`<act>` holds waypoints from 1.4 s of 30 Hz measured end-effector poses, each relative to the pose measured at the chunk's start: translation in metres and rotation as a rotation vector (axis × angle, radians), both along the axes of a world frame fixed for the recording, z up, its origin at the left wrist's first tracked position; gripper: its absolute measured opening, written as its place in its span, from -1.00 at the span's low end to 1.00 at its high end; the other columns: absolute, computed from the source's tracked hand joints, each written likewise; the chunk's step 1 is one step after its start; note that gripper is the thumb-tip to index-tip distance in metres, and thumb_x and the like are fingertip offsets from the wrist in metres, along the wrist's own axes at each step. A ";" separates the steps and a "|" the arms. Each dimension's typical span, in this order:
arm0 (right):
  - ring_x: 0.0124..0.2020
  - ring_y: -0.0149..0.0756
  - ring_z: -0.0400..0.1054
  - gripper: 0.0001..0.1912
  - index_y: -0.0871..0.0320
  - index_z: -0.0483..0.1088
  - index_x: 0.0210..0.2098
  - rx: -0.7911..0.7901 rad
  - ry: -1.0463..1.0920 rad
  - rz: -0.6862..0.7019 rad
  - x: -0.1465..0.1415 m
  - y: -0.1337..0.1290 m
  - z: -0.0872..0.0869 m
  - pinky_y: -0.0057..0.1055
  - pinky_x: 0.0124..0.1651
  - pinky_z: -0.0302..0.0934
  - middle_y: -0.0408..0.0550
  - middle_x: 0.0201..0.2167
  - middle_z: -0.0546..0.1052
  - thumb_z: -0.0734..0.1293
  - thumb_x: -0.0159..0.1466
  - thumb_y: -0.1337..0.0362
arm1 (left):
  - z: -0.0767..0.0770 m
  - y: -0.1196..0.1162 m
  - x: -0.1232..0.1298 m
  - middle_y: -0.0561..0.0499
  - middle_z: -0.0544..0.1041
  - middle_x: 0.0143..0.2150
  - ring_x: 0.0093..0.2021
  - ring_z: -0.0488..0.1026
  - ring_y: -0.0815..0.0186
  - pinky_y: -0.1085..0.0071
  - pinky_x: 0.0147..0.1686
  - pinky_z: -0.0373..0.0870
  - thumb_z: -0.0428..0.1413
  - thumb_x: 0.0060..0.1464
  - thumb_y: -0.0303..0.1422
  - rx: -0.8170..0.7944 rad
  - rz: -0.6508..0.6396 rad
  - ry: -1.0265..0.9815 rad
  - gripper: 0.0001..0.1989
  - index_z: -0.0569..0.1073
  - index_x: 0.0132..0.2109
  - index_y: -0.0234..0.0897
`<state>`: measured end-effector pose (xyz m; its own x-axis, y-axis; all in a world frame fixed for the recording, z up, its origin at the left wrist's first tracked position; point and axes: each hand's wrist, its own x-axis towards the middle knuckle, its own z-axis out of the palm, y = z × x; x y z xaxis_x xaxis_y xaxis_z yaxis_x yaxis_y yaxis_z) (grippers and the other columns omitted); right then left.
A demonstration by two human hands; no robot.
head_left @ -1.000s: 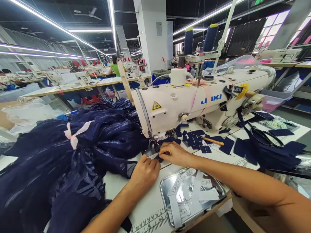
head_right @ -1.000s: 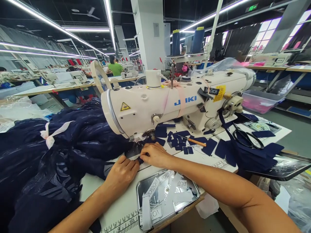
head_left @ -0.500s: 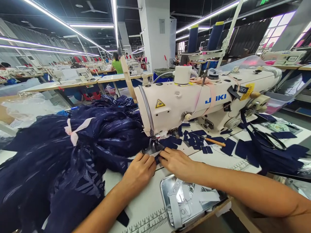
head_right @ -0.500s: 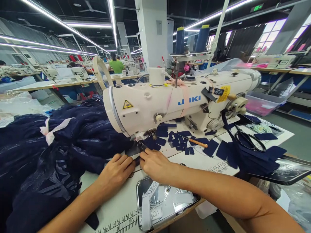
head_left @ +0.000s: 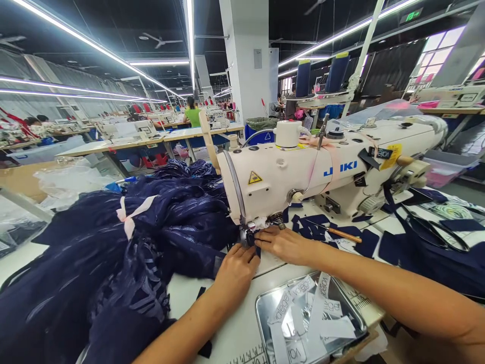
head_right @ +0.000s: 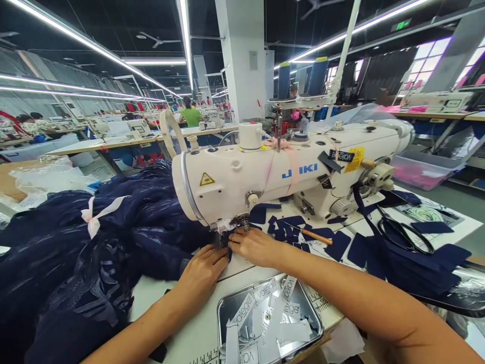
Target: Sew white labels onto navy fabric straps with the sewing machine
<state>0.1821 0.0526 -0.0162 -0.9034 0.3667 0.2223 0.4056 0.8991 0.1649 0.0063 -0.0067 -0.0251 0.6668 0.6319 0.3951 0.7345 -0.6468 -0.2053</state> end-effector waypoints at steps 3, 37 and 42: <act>-0.06 -0.21 0.25 -0.69 0.28 0.31 -0.06 -0.029 0.039 0.004 0.002 0.003 -0.002 -0.32 -0.13 0.21 0.14 -0.07 0.38 0.16 0.20 0.49 | -0.002 0.001 0.003 -0.09 0.51 -0.28 -0.30 0.44 0.29 0.26 -0.13 0.31 -0.07 -0.10 -0.68 -0.027 0.046 0.003 -0.78 0.38 -0.38 -0.34; -0.12 -0.20 0.30 -0.63 0.30 0.28 -0.01 0.023 0.037 -0.095 -0.002 0.013 -0.004 -0.25 -0.07 0.15 0.08 -0.06 0.40 0.12 0.19 0.51 | 0.001 0.013 0.015 -0.06 0.52 -0.42 -0.41 0.44 0.30 0.34 -0.20 0.33 -0.11 -0.08 -0.67 0.105 0.127 -0.004 -0.76 0.39 -0.46 -0.34; -0.13 -0.23 0.30 -0.68 0.24 0.35 -0.09 -0.065 0.153 -0.044 0.002 0.017 -0.002 -0.26 -0.06 0.11 0.05 -0.12 0.44 0.16 0.18 0.42 | 0.004 0.012 0.005 -0.08 0.53 -0.29 -0.30 0.46 0.27 0.24 -0.07 0.26 -0.13 -0.01 -0.63 0.068 0.062 -0.020 -0.75 0.41 -0.33 -0.35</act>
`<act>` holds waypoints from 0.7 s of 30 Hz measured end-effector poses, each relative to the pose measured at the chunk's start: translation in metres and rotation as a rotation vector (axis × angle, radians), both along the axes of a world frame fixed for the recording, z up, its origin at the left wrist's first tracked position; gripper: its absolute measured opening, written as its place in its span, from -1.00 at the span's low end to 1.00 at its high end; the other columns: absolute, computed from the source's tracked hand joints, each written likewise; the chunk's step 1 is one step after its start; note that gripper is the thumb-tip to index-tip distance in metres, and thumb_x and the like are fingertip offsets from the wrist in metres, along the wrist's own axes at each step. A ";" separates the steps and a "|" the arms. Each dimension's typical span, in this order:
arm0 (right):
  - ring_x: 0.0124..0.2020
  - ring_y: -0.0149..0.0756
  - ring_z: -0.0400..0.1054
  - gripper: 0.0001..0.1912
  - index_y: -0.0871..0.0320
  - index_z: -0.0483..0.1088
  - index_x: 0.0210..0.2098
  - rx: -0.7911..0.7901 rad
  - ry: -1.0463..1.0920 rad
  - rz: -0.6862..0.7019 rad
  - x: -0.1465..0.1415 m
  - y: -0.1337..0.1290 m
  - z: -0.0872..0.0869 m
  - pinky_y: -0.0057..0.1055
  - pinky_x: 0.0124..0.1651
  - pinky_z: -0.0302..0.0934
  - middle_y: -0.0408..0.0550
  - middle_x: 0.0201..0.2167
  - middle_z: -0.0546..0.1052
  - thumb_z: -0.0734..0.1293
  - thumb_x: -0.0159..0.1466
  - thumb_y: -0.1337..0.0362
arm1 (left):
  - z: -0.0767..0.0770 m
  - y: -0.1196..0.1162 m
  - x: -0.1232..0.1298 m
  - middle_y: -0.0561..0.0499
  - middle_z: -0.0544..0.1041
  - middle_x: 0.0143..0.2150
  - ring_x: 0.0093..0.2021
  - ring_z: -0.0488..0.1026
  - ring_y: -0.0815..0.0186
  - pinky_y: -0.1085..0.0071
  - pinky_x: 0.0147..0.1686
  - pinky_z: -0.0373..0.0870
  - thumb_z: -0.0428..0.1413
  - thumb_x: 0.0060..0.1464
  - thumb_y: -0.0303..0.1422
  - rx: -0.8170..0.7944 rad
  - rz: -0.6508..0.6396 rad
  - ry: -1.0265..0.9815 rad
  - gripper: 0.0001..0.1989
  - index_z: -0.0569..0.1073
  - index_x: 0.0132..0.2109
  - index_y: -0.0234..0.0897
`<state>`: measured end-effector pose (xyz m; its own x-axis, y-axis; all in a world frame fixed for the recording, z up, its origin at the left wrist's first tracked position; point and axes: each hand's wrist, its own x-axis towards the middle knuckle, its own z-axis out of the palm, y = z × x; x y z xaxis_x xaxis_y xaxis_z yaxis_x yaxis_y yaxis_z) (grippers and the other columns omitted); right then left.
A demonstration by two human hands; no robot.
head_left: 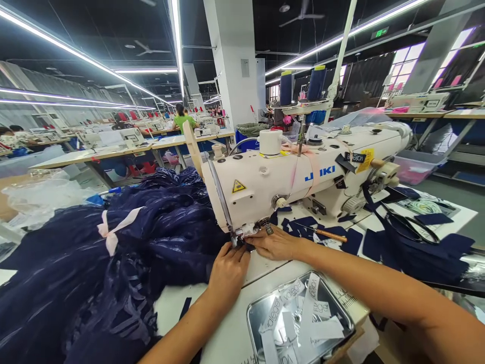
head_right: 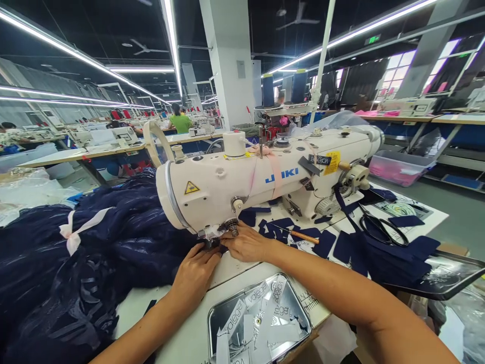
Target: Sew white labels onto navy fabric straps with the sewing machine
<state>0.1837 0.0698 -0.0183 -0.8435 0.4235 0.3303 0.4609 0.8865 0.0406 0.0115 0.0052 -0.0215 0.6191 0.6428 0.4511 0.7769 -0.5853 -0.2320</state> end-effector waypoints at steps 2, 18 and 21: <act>-0.16 -0.24 0.31 -0.73 0.22 0.40 -0.15 -0.042 0.026 0.019 0.003 -0.001 0.003 -0.28 -0.05 0.10 0.02 -0.16 0.46 0.19 0.18 0.36 | 0.003 -0.001 -0.007 -0.08 0.53 -0.25 -0.22 0.45 0.26 0.18 0.01 0.18 -0.15 0.01 -0.63 -0.040 -0.031 0.014 -0.74 0.40 -0.31 -0.34; -0.14 -0.19 0.21 -0.63 0.25 0.28 -0.02 -0.024 -0.029 0.003 0.002 -0.022 -0.004 -0.26 -0.13 0.15 0.07 -0.10 0.35 0.15 0.24 0.19 | 0.009 -0.002 -0.034 -0.09 0.44 -0.03 0.03 0.31 0.16 -0.04 0.10 -0.02 -0.15 0.02 -0.61 -0.247 -0.047 -0.001 -0.60 0.35 -0.02 -0.28; -0.15 -0.17 0.22 -0.63 0.25 0.29 -0.03 -0.006 -0.022 -0.004 0.001 -0.021 -0.005 -0.25 -0.15 0.17 0.07 -0.10 0.36 0.16 0.24 0.18 | 0.007 -0.004 -0.033 -0.10 0.44 -0.03 0.02 0.31 0.16 -0.06 0.08 0.01 -0.17 -0.03 -0.64 -0.237 -0.031 0.014 -0.54 0.35 0.00 -0.28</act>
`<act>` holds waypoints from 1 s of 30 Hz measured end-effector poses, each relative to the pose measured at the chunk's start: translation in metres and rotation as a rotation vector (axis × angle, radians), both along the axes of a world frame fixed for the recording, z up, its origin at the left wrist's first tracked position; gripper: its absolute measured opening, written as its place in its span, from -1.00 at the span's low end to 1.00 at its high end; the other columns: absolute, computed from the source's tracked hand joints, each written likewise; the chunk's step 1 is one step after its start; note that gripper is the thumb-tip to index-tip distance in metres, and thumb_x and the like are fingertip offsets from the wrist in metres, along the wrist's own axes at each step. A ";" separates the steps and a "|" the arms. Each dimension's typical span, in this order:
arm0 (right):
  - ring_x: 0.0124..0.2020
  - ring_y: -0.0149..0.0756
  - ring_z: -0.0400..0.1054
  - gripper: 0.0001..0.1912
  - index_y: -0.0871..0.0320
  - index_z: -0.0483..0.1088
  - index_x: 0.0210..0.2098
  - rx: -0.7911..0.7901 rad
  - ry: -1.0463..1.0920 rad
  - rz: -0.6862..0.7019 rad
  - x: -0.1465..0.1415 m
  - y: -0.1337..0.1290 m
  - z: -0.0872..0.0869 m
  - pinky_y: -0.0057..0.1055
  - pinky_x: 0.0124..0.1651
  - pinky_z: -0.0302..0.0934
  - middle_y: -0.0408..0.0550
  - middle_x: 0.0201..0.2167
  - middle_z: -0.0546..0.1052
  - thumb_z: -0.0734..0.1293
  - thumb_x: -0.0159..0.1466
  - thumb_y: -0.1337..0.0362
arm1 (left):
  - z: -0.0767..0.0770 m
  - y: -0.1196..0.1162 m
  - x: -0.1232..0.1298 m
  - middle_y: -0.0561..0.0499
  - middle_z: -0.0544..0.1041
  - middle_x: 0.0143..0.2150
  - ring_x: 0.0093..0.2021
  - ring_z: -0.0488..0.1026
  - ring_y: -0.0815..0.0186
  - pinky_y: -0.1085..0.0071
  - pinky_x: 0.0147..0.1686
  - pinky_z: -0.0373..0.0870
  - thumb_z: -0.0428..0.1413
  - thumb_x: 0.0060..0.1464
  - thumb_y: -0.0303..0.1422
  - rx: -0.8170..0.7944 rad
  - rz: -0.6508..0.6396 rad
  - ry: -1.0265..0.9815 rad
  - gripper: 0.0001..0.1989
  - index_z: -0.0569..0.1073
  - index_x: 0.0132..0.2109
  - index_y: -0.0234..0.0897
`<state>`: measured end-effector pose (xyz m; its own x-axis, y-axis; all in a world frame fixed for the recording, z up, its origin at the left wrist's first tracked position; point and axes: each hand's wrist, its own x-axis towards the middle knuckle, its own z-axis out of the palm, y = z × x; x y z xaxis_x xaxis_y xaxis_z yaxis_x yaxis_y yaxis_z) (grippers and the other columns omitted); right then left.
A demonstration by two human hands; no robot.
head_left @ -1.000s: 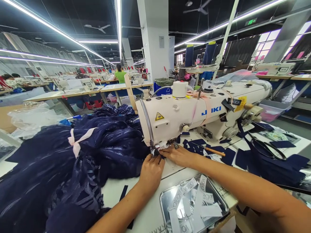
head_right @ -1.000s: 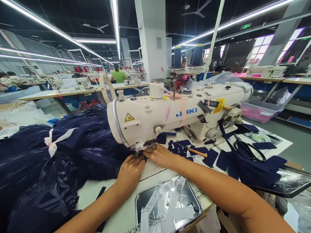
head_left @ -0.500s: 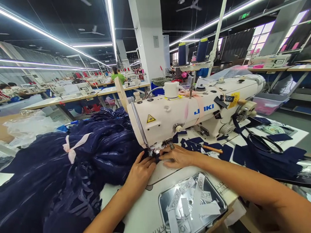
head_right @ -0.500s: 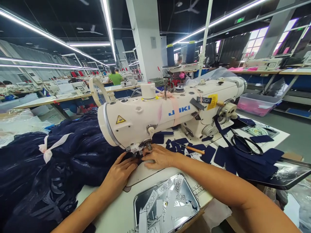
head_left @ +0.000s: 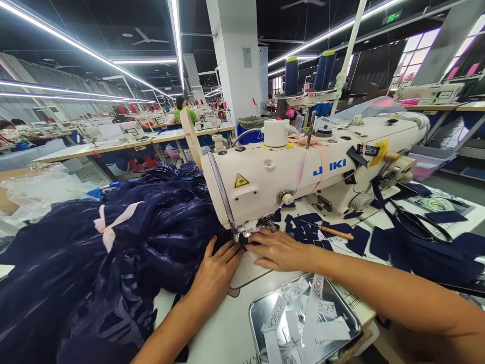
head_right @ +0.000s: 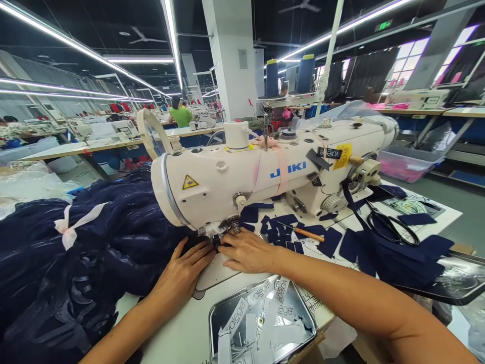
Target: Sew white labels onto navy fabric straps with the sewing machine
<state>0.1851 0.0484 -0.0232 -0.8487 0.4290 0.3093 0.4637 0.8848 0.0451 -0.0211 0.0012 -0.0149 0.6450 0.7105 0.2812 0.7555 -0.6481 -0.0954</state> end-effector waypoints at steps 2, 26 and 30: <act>-0.14 -0.16 0.22 -0.63 0.24 0.29 -0.03 0.016 0.002 -0.002 0.000 0.000 0.000 -0.25 -0.15 0.17 0.06 -0.11 0.36 0.16 0.24 0.17 | -0.002 -0.001 0.000 -0.11 0.42 -0.01 0.02 0.31 0.15 -0.07 0.07 0.03 -0.17 -0.05 -0.65 0.002 0.012 0.010 -0.52 0.35 0.00 -0.28; -0.10 -0.21 0.28 -0.62 0.26 0.30 -0.03 -0.125 0.080 -0.122 -0.004 0.018 0.000 -0.28 -0.06 0.13 0.09 -0.13 0.43 0.16 0.25 0.18 | 0.011 0.010 0.008 -0.16 0.48 -0.20 -0.15 0.37 0.15 0.12 -0.09 0.24 -0.11 0.01 -0.59 0.151 0.156 0.153 -0.71 0.46 -0.20 -0.35; -0.14 -0.14 0.28 -0.62 0.30 0.32 -0.08 0.005 0.018 -0.191 -0.011 0.014 0.001 -0.20 -0.05 0.09 0.15 -0.18 0.43 0.15 0.25 0.15 | 0.014 -0.003 0.019 -0.17 0.45 -0.46 -0.37 0.37 0.15 0.21 -0.35 0.29 -0.12 -0.03 -0.64 0.191 0.357 0.279 -0.71 0.48 -0.29 -0.45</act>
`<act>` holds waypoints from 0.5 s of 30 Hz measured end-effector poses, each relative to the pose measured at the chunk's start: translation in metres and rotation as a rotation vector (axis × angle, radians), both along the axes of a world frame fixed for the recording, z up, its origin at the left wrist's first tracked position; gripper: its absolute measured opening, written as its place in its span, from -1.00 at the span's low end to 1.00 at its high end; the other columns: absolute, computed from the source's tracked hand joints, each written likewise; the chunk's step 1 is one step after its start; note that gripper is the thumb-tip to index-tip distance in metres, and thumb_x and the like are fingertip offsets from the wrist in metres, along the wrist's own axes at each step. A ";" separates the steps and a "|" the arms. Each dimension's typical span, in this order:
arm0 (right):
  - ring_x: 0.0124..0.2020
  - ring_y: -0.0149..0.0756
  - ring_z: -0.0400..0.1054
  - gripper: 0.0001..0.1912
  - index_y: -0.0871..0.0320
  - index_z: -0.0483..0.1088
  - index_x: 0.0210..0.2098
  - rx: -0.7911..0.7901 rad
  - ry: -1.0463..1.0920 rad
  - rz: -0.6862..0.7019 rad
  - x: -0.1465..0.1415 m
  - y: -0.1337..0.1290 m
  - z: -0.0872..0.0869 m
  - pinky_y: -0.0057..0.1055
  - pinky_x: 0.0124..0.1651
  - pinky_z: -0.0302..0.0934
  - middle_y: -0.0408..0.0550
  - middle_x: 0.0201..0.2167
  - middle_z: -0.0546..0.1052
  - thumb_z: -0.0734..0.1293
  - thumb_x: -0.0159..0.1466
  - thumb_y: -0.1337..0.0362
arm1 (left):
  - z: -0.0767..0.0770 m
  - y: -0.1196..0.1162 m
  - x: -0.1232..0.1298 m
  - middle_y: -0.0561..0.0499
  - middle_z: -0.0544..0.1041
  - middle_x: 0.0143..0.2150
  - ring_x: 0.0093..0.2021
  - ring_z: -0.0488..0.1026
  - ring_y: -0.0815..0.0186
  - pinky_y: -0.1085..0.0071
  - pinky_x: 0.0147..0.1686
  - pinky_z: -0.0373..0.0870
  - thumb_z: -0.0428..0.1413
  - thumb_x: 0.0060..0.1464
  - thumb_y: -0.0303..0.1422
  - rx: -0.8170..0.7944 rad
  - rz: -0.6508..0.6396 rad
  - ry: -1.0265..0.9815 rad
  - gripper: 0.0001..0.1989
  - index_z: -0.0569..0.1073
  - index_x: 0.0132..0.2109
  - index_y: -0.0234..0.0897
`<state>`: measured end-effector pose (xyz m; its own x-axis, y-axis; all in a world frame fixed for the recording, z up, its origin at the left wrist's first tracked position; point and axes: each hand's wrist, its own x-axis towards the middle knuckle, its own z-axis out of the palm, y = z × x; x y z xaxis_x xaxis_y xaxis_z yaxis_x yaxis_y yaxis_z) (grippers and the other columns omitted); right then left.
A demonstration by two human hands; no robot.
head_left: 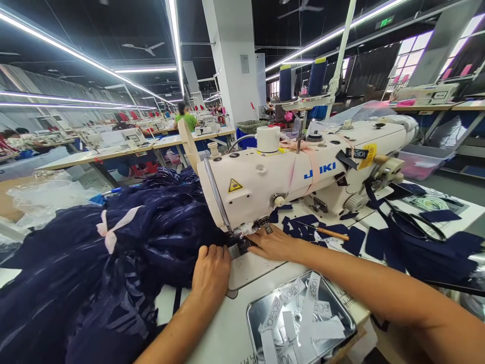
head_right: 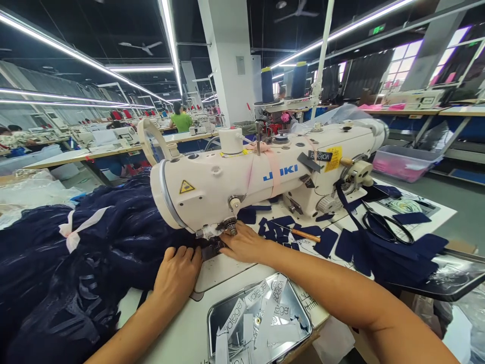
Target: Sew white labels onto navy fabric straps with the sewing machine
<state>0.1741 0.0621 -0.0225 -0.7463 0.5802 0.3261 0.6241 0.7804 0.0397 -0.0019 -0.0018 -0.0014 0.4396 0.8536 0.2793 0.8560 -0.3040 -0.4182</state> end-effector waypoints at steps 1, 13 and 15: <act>-0.14 -0.12 0.28 -0.61 0.33 0.33 -0.11 0.019 -0.031 0.002 -0.001 -0.003 0.003 -0.17 -0.03 0.07 0.17 -0.20 0.43 0.16 0.24 0.14 | 0.000 -0.001 0.001 -0.18 0.45 -0.47 -0.38 0.36 0.14 0.20 -0.36 0.28 -0.12 -0.04 -0.65 0.002 0.032 0.006 -0.70 0.47 -0.26 -0.47; -0.31 -0.28 0.30 -0.82 0.32 0.36 -0.36 0.027 -0.199 0.190 0.019 -0.017 0.013 -0.37 -0.21 0.17 0.10 -0.29 0.40 0.17 0.09 0.55 | 0.003 0.029 -0.009 -0.21 0.48 -0.27 -0.12 0.32 0.04 0.00 -0.04 0.12 -0.05 -0.03 -0.46 -0.025 -0.064 -0.088 -0.75 0.47 -0.21 -0.32; -0.33 -0.30 0.29 -0.81 0.31 0.35 -0.40 0.052 -0.205 0.198 0.018 -0.014 0.010 -0.37 -0.22 0.17 0.08 -0.33 0.40 0.14 0.10 0.58 | 0.002 0.030 -0.008 -0.19 0.48 -0.29 -0.13 0.32 0.04 0.00 -0.07 0.14 -0.05 -0.03 -0.46 -0.018 -0.067 -0.097 -0.75 0.47 -0.22 -0.31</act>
<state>0.1925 0.0479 -0.0129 -0.8968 0.4033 0.1821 0.4348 0.8797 0.1926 -0.0102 0.0283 0.0009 0.4671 0.8287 0.3082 0.8699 -0.3683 -0.3281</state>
